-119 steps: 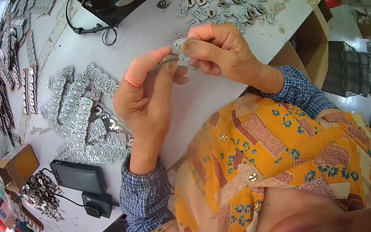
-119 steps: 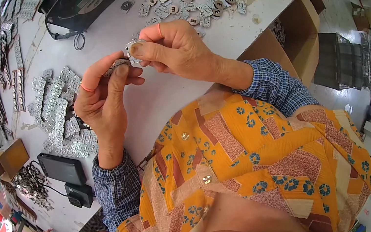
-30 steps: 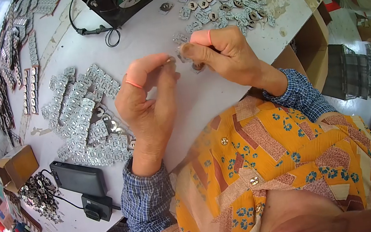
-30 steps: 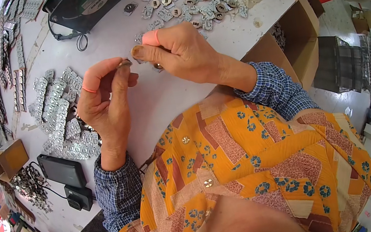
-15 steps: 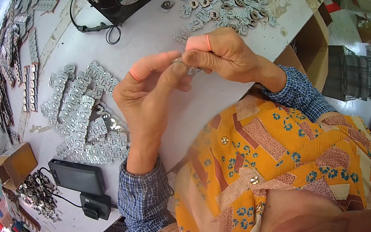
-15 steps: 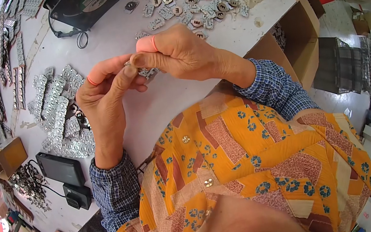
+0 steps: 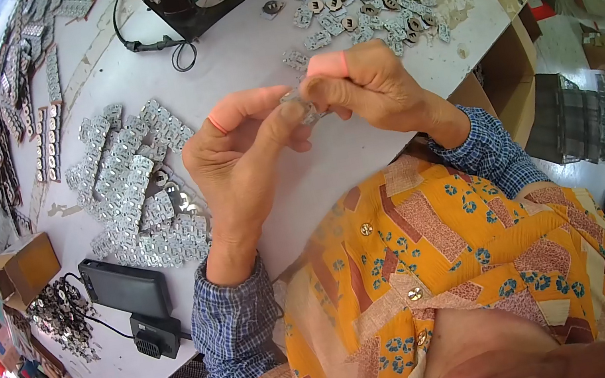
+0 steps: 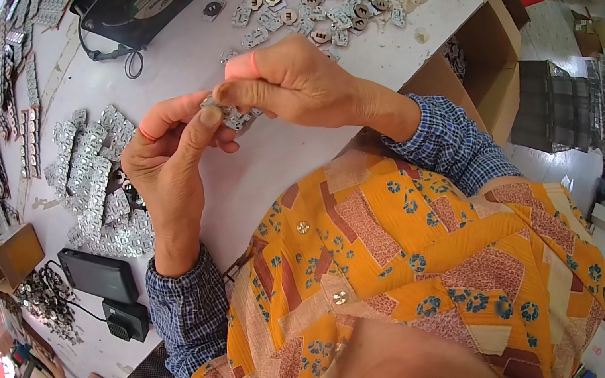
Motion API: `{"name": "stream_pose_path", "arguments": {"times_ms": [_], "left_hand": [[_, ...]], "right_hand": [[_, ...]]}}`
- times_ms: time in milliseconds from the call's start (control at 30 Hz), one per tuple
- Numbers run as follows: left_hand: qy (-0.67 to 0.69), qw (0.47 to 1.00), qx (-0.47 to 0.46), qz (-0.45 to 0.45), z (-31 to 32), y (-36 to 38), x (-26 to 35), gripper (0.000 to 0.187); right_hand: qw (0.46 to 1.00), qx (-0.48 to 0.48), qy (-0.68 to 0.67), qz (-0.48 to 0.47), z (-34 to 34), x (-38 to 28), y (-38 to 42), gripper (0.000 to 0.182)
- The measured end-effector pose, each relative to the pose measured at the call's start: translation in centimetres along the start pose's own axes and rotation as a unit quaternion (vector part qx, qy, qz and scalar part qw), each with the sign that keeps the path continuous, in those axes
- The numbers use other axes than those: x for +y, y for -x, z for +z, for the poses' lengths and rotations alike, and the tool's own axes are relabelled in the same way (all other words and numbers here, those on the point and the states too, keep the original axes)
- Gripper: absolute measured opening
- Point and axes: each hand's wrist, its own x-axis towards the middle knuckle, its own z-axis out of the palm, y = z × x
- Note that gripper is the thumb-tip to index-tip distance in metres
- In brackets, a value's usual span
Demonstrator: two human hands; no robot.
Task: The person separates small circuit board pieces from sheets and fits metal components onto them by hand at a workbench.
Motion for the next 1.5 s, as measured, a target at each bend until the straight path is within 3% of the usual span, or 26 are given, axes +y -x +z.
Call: {"name": "stream_pose_path", "arguments": {"times_ms": [233,433,633,733,833,933,1133,1233,1300,1333,1400,1500], "left_hand": [[-0.007,0.999,0.032,-0.018,0.3,0.1,0.0,0.012],[0.011,1.000,0.001,0.020,0.2,0.2,0.2,0.012],[-0.065,0.995,-0.017,0.074,0.1,0.6,-0.2,0.015],[-0.106,0.988,0.028,0.110,0.1,0.4,-0.9,0.019],[-0.150,0.957,0.065,0.240,1.1,-0.1,-0.8,0.026],[-0.258,0.916,0.074,0.297,0.3,-0.2,-1.8,0.033],[-0.349,0.858,0.050,0.373,0.2,-0.4,-1.2,0.031],[-0.354,0.850,0.031,0.388,0.2,-0.8,-1.1,0.032],[-0.362,0.859,0.029,0.362,-0.4,-0.8,-0.3,0.033],[-0.382,0.838,0.056,0.386,-1.6,-1.2,0.0,0.033],[-0.470,0.801,0.157,0.337,-3.8,-0.9,2.6,0.029],[-0.531,0.765,0.249,0.267,-7.1,-0.3,4.9,0.018]], "right_hand": [[0.998,-0.032,0.052,-0.021,-0.3,-0.1,0.1,0.028],[0.967,-0.036,-0.210,0.137,-0.6,-1.0,0.2,0.027],[0.917,-0.013,-0.325,0.231,0.0,-1.7,0.4,0.030],[0.931,-0.007,-0.297,0.212,0.0,-0.8,0.4,0.033],[0.944,0.026,-0.266,0.192,0.5,-1.2,0.0,0.035],[0.944,0.042,-0.261,0.197,0.8,-0.9,0.1,0.035],[0.936,0.038,-0.272,0.220,0.4,-0.6,0.4,0.036],[0.947,0.049,-0.219,0.230,0.1,-1.6,0.1,0.034],[0.981,0.122,-0.050,0.144,-0.5,-0.8,0.6,0.029],[0.984,0.148,0.022,0.093,-0.5,0.0,0.5,0.026],[0.954,0.209,0.211,-0.030,-1.2,1.6,0.2,0.017],[0.907,0.171,0.383,-0.031,-3.1,1.3,0.3,0.009]]}}
